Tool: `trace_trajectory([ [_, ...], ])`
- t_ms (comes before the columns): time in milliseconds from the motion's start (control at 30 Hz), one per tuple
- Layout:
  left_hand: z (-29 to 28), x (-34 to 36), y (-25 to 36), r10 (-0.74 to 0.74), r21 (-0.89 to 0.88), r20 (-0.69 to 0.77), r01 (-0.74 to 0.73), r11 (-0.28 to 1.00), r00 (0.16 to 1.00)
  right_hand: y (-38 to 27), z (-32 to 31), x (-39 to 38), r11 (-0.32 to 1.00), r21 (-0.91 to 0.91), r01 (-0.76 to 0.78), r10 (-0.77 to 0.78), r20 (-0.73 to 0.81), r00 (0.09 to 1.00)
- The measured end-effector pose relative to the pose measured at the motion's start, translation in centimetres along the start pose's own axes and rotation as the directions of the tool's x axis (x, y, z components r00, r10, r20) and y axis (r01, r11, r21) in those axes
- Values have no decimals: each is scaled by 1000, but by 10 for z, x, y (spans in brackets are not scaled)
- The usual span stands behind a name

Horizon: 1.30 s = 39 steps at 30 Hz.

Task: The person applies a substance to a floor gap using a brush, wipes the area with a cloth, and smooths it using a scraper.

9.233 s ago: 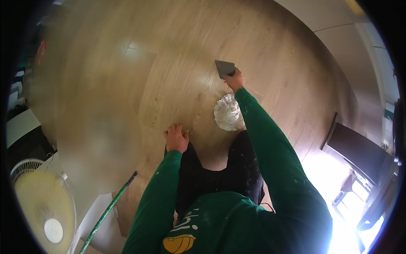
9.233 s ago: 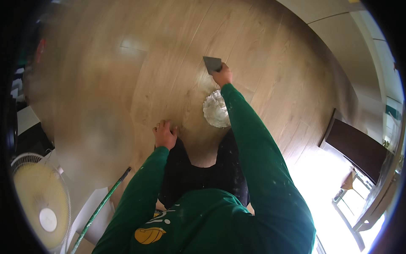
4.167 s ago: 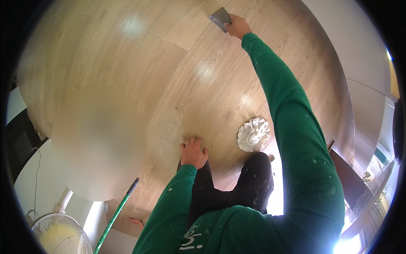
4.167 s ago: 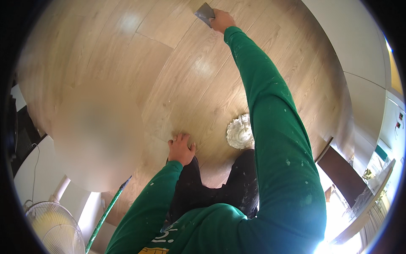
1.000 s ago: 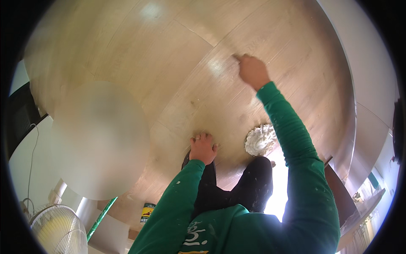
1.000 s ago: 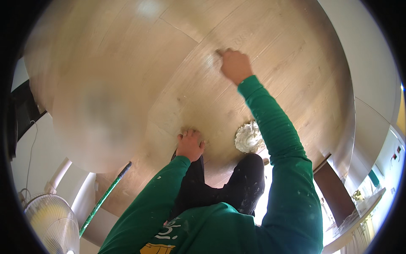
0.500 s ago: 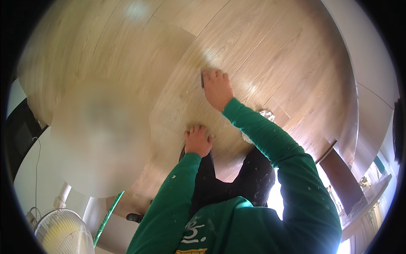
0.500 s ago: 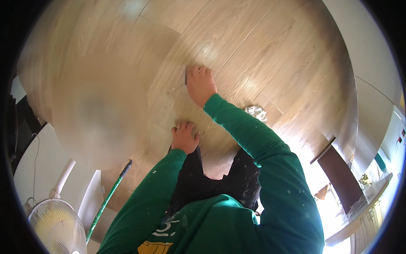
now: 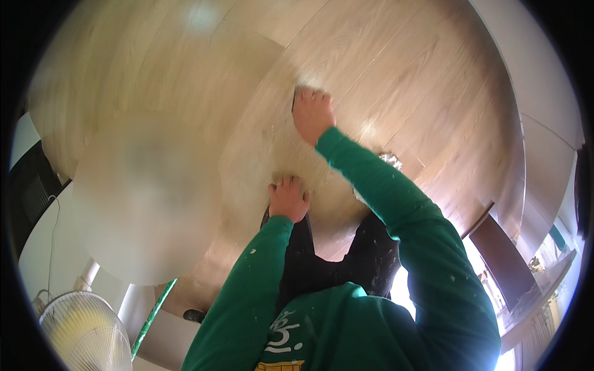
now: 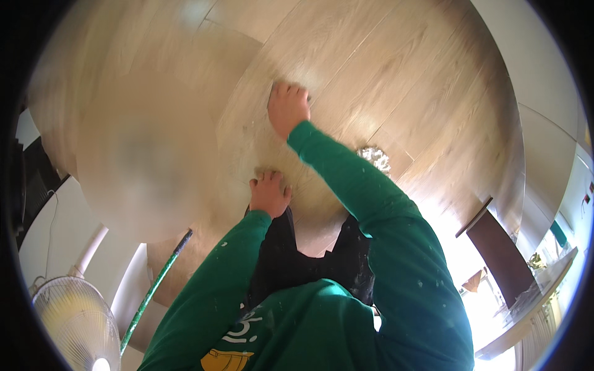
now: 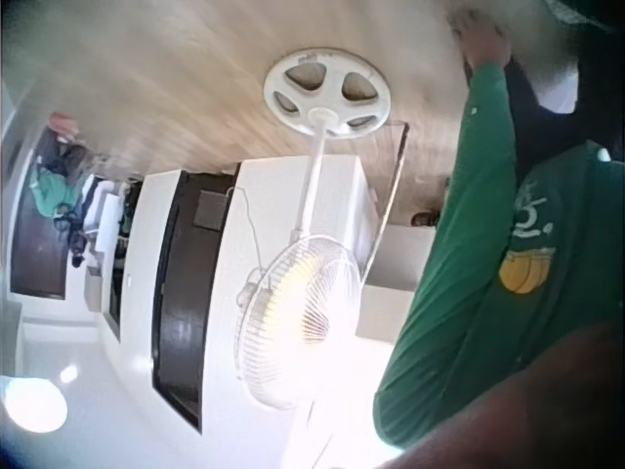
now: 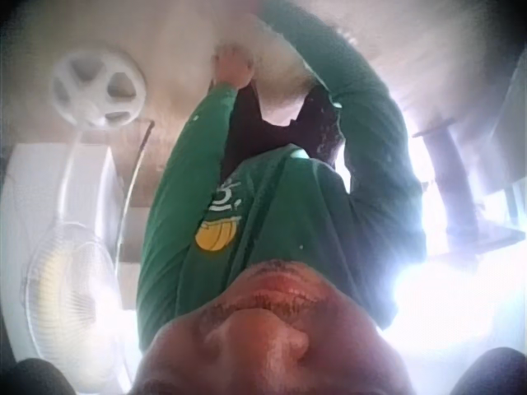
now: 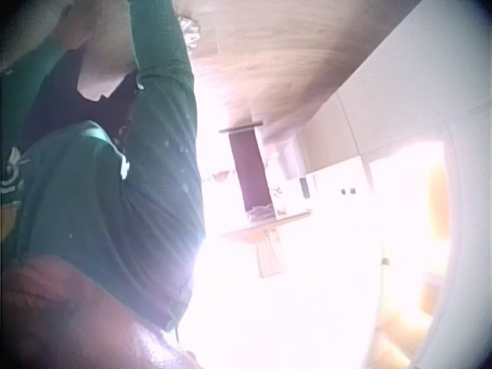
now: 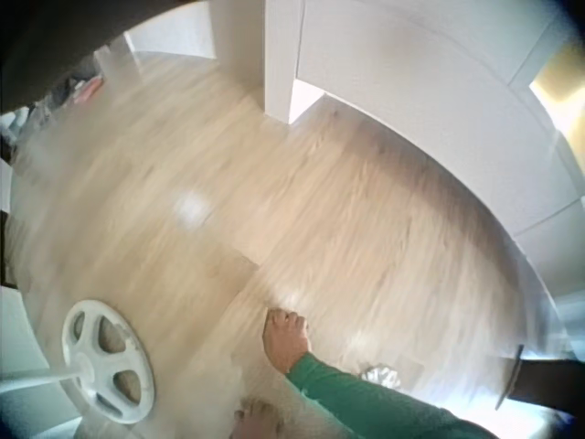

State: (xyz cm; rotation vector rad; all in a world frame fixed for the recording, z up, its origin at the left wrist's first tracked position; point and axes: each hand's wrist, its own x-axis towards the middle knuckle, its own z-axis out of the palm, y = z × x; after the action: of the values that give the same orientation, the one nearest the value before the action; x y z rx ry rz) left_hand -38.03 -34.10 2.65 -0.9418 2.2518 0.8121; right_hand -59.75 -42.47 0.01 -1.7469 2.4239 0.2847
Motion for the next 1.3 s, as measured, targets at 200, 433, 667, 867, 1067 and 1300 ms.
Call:
trace_trajectory([
  [200,8,-3,-4,-5,4,-46,5,1000,999,-20,15,-26,997,-44,69,-71,-42,997],
  [433,11,-6,-4,33,-33,-104,-37,999,994,69,12,38,982,-1,-191,190,-91,978],
  [667,4,-16,-4,1,10,-40,-1,1000,999,-50,24,-122,981,61,184,-189,93,977],
  [867,7,-20,-5,30,27,-104,-28,999,994,-59,2,-105,991,6,135,-135,105,985],
  [1067,13,-22,-8,44,59,-152,-35,998,987,-59,13,-98,985,31,169,-168,-6,986],
  [1300,13,-21,-11,52,43,-172,-45,998,984,-66,15,-117,975,3,222,-222,23,975],
])
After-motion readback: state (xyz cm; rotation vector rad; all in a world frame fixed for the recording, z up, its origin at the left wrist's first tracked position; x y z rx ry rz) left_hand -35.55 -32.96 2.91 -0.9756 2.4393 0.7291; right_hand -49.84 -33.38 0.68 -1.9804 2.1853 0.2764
